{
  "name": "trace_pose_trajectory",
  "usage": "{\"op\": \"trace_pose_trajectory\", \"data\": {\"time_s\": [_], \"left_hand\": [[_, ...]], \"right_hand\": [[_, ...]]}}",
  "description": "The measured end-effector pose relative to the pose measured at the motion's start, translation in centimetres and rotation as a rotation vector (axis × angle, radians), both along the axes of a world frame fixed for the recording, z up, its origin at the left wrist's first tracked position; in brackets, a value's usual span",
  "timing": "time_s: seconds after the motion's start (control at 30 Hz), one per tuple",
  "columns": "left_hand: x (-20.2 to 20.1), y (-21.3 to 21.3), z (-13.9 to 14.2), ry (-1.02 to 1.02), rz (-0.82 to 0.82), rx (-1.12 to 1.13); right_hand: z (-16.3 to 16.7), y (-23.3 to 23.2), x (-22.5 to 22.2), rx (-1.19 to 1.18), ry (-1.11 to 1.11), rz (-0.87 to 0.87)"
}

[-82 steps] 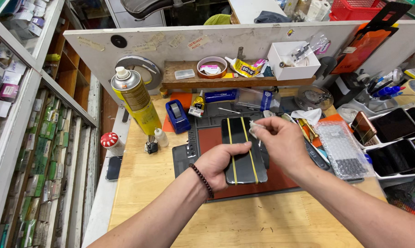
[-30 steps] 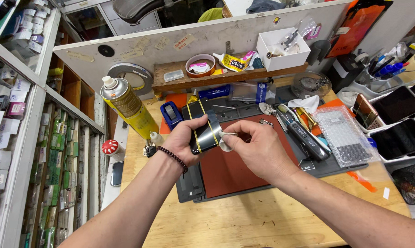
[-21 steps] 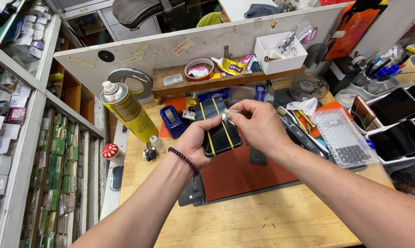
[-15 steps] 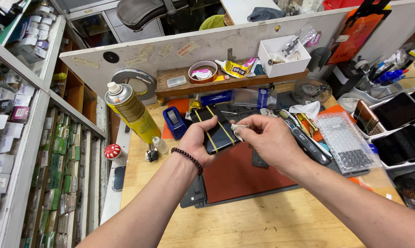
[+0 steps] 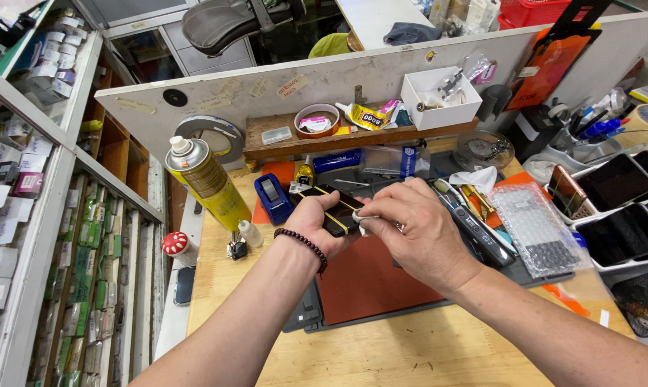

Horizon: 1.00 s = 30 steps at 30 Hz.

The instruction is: The person uses a screwdriver to remove screws from a phone back cover, then wipes the phone body with a cloth. The person handles the phone chassis, back cover, and internal components on a workbench.

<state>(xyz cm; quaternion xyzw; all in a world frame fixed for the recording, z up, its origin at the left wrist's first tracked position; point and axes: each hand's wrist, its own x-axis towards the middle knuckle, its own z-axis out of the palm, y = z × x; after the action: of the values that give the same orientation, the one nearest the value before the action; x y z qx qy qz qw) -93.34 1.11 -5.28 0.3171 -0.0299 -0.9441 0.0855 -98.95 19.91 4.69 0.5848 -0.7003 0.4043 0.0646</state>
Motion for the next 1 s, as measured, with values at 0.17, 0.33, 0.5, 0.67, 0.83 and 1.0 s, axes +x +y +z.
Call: {"op": "trace_pose_trajectory", "data": {"time_s": [0.17,0.33,0.5,0.67,0.83,1.0], "left_hand": [[0.2,0.1,0.6,0.012,-0.03,-0.012],[0.9,0.9,3.0,-0.093,0.01,-0.075],[1.4,2.3,5.9,-0.026,0.015,-0.116],[2.2,3.4,7.4,0.012,-0.05,-0.202],[2.8,4.0,7.5,0.015,-0.167,-0.232],[3.2,4.4,7.4,0.09,-0.331,-0.287]], "right_hand": [[0.3,-0.3,0.2,-0.047,0.072,0.09],[1.4,-0.4,-0.7,0.082,-0.037,0.041],[1.6,-1.2,1.0,0.1,-0.324,0.13],[1.5,-2.1,1.1,0.15,-0.491,0.057],[0.3,-2.5,0.3,0.109,-0.186,0.085],[1.1,-4.3,-1.1,0.032,0.039,0.08]]}}
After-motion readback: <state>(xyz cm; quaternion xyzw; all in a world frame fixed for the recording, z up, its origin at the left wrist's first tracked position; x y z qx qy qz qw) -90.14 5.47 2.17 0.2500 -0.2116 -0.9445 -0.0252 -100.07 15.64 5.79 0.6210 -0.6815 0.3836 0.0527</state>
